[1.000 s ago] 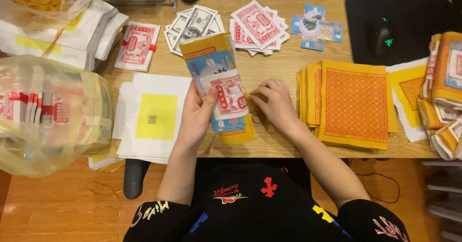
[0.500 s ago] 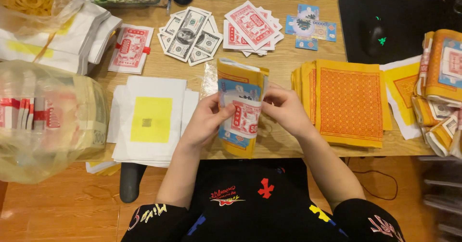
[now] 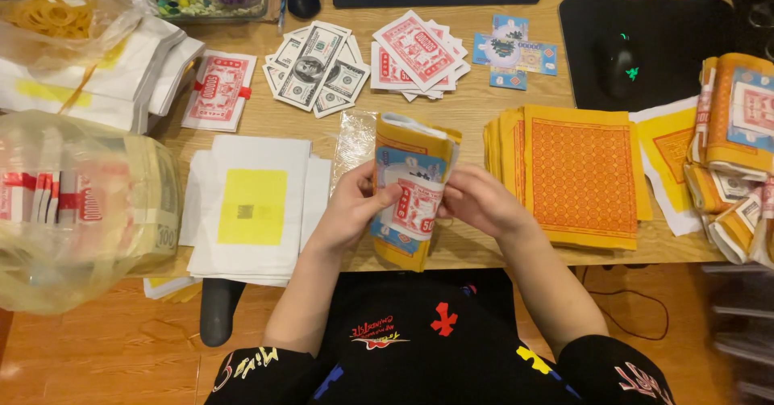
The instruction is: Bundle stacks of ritual paper money using rubber bands.
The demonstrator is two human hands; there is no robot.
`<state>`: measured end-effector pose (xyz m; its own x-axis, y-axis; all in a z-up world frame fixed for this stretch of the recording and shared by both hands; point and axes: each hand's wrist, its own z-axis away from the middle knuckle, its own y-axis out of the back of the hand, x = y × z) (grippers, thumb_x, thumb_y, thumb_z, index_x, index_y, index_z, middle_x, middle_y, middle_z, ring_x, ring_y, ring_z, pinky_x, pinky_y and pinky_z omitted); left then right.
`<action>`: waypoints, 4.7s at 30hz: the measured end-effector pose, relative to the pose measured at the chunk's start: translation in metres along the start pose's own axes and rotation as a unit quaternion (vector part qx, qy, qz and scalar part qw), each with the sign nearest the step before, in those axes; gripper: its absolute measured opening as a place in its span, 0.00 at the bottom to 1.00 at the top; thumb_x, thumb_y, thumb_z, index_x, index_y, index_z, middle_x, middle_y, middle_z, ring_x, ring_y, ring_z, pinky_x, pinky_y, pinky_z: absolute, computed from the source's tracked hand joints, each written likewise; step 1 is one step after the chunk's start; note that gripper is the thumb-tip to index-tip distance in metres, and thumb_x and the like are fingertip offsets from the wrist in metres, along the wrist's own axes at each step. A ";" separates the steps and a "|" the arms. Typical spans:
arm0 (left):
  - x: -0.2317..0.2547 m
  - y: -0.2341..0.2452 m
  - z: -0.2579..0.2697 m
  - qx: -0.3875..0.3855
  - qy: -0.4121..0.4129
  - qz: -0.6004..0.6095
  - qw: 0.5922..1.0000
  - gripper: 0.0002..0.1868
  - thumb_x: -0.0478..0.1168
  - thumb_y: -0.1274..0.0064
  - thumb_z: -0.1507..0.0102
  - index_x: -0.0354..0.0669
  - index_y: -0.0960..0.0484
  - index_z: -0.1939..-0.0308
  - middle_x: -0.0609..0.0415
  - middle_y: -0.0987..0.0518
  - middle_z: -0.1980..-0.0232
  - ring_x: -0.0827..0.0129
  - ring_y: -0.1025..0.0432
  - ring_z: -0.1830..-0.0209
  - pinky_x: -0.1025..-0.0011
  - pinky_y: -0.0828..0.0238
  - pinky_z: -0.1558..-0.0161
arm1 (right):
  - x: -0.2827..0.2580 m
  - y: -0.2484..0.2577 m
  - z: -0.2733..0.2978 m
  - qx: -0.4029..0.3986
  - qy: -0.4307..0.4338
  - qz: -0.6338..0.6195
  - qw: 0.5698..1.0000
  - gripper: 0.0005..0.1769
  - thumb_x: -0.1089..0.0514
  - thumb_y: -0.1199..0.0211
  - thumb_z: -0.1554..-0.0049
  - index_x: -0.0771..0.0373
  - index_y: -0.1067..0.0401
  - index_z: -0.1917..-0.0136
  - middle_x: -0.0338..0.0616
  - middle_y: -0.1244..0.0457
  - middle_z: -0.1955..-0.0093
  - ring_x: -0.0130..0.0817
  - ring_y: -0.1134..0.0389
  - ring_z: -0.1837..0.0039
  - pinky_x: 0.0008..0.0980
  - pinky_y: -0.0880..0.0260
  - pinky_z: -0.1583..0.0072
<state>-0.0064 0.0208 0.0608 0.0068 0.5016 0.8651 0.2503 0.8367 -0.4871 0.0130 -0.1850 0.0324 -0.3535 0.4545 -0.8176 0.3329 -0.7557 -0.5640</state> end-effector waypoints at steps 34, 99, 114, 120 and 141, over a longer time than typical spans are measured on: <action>0.050 -0.051 0.005 0.091 -0.405 -0.487 0.769 0.10 0.43 0.37 0.41 0.44 0.21 0.62 0.57 0.27 0.63 0.63 0.31 0.63 0.68 0.29 0.59 | -0.070 -0.088 0.002 0.139 0.507 0.616 0.586 0.25 0.71 0.22 0.54 0.75 0.28 0.45 0.48 0.37 0.64 0.46 0.36 0.59 0.43 0.29 0.50; 0.041 -0.034 -0.045 0.025 -0.175 -0.166 0.970 0.18 0.48 0.62 0.26 0.45 0.28 0.37 0.52 0.24 0.43 0.71 0.35 0.38 0.59 0.41 0.31 | -0.063 -0.045 -0.016 0.153 0.261 0.344 0.889 0.06 0.61 0.38 0.39 0.64 0.23 0.50 0.39 0.35 0.62 0.23 0.37 0.58 0.26 0.30 0.56; 0.016 -0.040 -0.037 0.036 -0.135 -0.200 0.970 0.23 0.53 0.62 0.28 0.39 0.32 0.39 0.39 0.26 0.47 0.56 0.34 0.41 0.48 0.40 0.37 | -0.067 -0.044 -0.016 0.215 0.290 0.362 0.859 0.07 0.58 0.39 0.36 0.62 0.23 0.53 0.33 0.39 0.65 0.19 0.41 0.57 0.22 0.33 0.52; 0.022 -0.049 -0.031 0.026 -0.119 -0.217 0.968 0.20 0.49 0.63 0.29 0.37 0.33 0.42 0.38 0.26 0.51 0.56 0.32 0.44 0.47 0.37 0.41 | -0.067 -0.050 -0.008 0.200 0.282 0.378 0.859 0.09 0.56 0.41 0.36 0.62 0.25 0.55 0.34 0.41 0.67 0.22 0.42 0.58 0.23 0.36 0.55; -0.029 0.015 -0.026 0.097 -0.107 -0.159 0.977 0.18 0.46 0.39 0.40 0.40 0.21 0.52 0.55 0.21 0.64 0.75 0.27 0.63 0.73 0.26 0.61 | -0.052 0.013 0.041 0.074 0.205 0.425 0.878 0.12 0.66 0.28 0.54 0.67 0.23 0.54 0.44 0.31 0.64 0.24 0.36 0.58 0.31 0.31 0.56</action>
<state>0.0229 0.0132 0.0310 -0.2495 0.2262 0.9416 0.0185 0.9733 -0.2289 0.0003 -0.2379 0.0727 0.3234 -0.1950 -0.9259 0.1960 -0.9435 0.2672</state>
